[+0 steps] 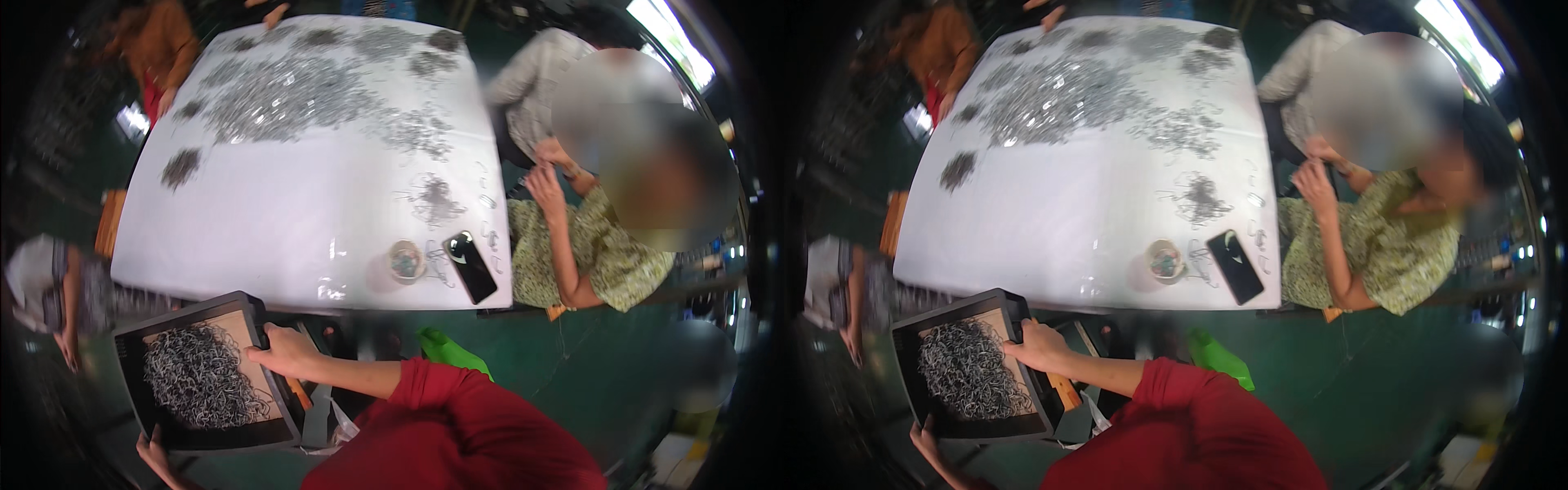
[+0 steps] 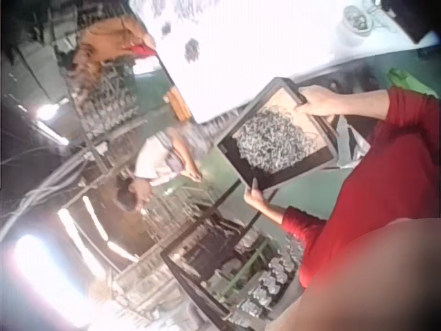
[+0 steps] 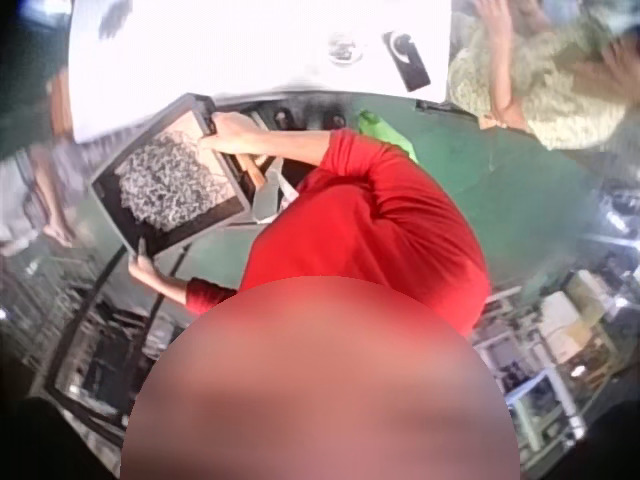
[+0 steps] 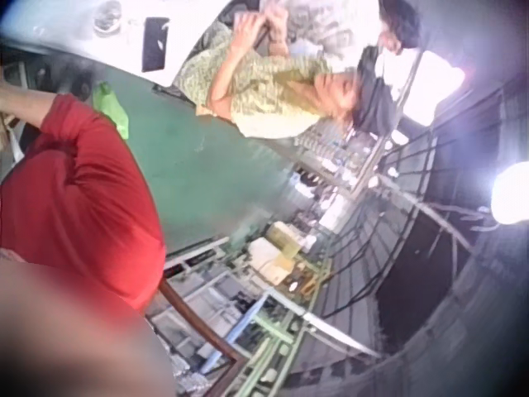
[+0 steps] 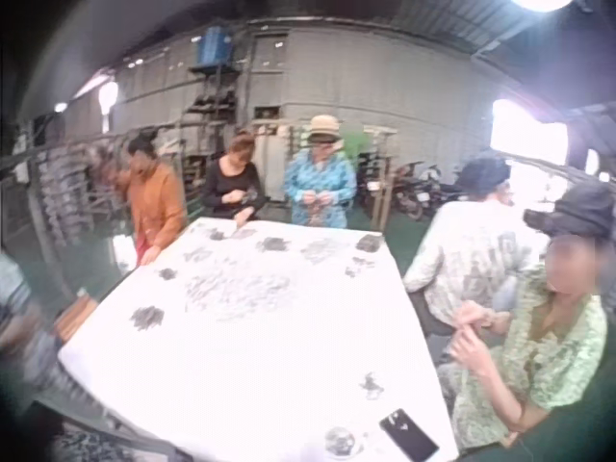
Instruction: The person sorts small metal parts on a white table, separating them into piles and transferring them into a black tray. The person also moves the tray to a nearby rack and returns to continue sorting.
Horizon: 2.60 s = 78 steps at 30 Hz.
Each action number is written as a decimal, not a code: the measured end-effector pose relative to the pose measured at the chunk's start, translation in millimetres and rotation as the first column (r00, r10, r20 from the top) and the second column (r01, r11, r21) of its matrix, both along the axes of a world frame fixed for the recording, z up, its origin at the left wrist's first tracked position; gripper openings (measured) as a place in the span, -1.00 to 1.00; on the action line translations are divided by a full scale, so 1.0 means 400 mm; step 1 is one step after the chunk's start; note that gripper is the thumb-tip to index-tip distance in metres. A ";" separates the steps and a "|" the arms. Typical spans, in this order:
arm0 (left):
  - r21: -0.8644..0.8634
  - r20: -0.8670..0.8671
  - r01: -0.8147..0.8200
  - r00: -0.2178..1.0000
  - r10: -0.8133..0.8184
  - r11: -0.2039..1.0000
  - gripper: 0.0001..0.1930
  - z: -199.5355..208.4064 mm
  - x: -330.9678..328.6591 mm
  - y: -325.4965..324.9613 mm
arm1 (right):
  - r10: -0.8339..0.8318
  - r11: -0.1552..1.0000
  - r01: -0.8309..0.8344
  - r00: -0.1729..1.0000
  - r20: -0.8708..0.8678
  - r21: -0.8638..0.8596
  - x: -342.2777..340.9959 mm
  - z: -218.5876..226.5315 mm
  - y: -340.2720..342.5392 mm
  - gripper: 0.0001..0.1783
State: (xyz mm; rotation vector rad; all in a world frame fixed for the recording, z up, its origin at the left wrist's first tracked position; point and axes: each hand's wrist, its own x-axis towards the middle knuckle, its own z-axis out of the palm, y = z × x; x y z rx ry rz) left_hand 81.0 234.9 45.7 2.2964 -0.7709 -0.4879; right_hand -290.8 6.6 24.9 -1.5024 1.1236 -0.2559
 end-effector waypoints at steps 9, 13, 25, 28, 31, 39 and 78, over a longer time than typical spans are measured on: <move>-0.155 0.154 0.311 0.945 -0.288 0.938 -0.70 0.220 -0.180 -0.083 | -0.631 0.566 0.744 0.669 0.394 -0.356 -0.152 0.203 0.254 -0.40; -0.330 0.133 0.708 0.689 -0.712 0.624 -0.67 0.156 -0.033 -0.186 | -0.724 0.305 0.878 0.465 0.509 -0.370 -0.073 0.175 0.392 -0.42; -0.264 0.535 0.919 -0.114 -0.837 -0.294 -0.81 0.349 -0.093 -0.056 | -0.803 -0.588 0.354 -0.145 0.579 -0.727 0.210 0.351 1.245 -0.73; -0.315 0.505 0.825 -0.273 -0.819 -0.469 -0.84 0.371 -0.285 0.003 | -0.803 -0.581 -0.021 -0.152 0.577 -0.814 0.201 0.356 1.334 -0.71; -0.347 0.388 0.711 -0.484 -0.784 -0.611 -0.86 0.391 -0.491 0.048 | -0.747 -0.603 0.002 -0.352 0.564 -0.798 0.154 0.351 1.408 -0.64; -0.420 0.299 0.551 -0.666 -0.683 -0.721 -0.86 0.366 -1.037 0.258 | -0.602 -0.620 -0.122 -0.560 0.569 -0.775 -0.168 0.274 1.651 -0.64; -0.088 0.166 -0.059 -0.985 0.044 -0.994 -0.78 -0.021 -3.303 1.292 | 0.266 -0.956 -0.271 -0.962 0.059 -0.114 -1.723 -0.180 2.599 -0.29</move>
